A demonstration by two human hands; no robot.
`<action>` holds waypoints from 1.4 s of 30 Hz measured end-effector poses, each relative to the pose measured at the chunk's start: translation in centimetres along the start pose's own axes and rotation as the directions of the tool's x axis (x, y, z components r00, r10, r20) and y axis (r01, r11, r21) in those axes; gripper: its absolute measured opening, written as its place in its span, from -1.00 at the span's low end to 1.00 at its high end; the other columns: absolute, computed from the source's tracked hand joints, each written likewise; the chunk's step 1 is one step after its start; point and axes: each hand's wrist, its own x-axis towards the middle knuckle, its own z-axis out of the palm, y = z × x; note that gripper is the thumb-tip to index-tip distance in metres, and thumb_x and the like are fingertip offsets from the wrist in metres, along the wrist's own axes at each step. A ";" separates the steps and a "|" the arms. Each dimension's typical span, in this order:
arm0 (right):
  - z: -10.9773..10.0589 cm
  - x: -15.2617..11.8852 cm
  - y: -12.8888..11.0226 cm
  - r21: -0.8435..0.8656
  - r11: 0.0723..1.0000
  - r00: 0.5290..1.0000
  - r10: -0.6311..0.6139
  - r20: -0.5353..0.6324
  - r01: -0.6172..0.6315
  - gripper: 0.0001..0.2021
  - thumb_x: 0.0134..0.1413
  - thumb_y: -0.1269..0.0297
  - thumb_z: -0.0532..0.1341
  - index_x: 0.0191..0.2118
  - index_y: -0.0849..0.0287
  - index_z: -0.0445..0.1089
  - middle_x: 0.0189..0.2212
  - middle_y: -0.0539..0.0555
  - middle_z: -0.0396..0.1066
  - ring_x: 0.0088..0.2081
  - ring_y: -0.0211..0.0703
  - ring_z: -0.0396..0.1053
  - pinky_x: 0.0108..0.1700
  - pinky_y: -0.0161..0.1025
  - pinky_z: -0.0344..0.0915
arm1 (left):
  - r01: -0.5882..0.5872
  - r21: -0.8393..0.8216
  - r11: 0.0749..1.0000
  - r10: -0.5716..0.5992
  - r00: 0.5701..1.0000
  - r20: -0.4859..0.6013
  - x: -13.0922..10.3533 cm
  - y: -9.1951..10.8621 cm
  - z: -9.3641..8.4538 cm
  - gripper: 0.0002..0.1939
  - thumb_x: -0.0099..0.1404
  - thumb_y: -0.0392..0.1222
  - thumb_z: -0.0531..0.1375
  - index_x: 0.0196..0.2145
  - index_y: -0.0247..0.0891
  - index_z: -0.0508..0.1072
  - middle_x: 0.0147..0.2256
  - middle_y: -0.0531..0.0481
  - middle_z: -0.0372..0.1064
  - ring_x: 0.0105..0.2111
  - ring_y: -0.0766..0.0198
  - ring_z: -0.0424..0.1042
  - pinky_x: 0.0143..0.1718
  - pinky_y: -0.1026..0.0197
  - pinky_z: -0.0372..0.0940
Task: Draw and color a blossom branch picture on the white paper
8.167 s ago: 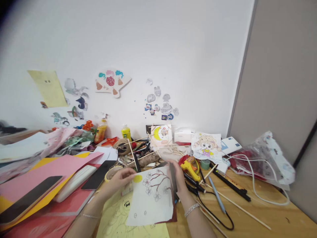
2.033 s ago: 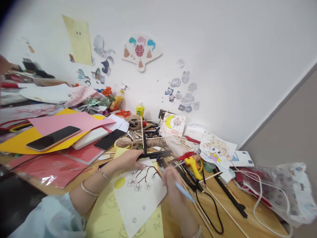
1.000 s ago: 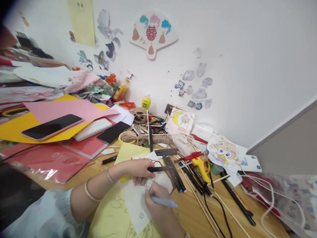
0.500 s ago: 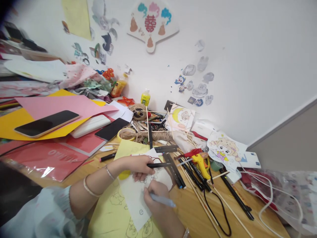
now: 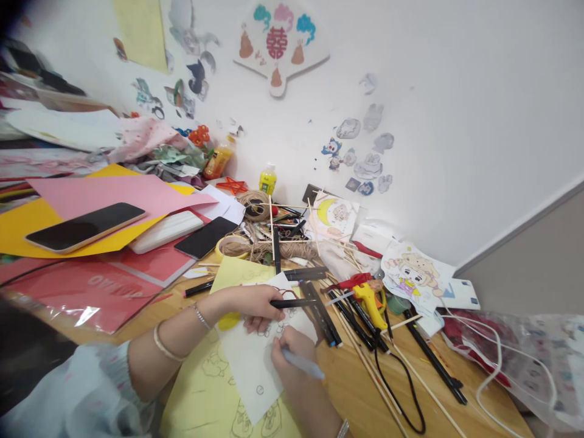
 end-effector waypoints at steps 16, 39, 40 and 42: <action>-0.2 -0.1 0.4 -0.040 0.995 0.996 -0.087 -0.002 0.087 -0.73 0.05 0.29 0.03 -0.61 0.11 -0.01 -0.68 -0.11 0.08 -0.60 -0.30 0.10 -0.56 -0.34 -0.01 | -0.005 -0.012 1.000 0.006 0.999 0.037 -0.2 0.2 -0.2 -0.85 0.17 -0.11 0.09 -0.44 -0.23 0.25 -0.65 0.09 0.34 -0.72 0.36 0.30 -0.73 0.36 0.21; -0.3 -0.1 0.2 -0.124 0.992 0.984 -0.060 -0.170 0.039 -0.72 0.00 0.30 0.02 -0.64 0.09 -0.09 -0.75 -0.14 0.00 -0.67 -0.31 0.04 -0.63 -0.35 -0.05 | -0.025 -0.031 0.999 0.026 0.998 0.051 -0.3 0.2 -0.3 -0.82 0.16 -0.09 0.10 -0.49 -0.24 0.27 -0.65 0.09 0.33 -0.73 0.37 0.28 -0.73 0.37 0.18; -0.4 -0.1 0.3 -0.127 0.992 0.981 -0.050 -0.189 0.026 -0.72 -0.02 0.31 0.01 -0.64 0.08 -0.10 -0.75 -0.14 0.00 -0.67 -0.31 0.04 -0.63 -0.35 -0.04 | -0.023 -0.035 0.999 0.025 0.998 0.053 -0.3 0.3 -0.3 -0.83 0.16 -0.10 0.11 -0.48 -0.25 0.27 -0.66 0.09 0.33 -0.73 0.37 0.28 -0.73 0.37 0.17; -0.4 -0.1 0.3 -0.113 0.994 0.973 -0.025 -0.231 -0.002 -0.74 -0.05 0.32 0.02 -0.63 0.08 -0.10 -0.75 -0.13 0.01 -0.67 -0.30 0.05 -0.62 -0.34 -0.03 | -0.017 -0.042 0.999 0.020 0.998 0.056 -0.4 0.4 -0.3 -0.84 0.15 -0.11 0.11 -0.47 -0.25 0.27 -0.66 0.09 0.33 -0.73 0.37 0.28 -0.73 0.37 0.18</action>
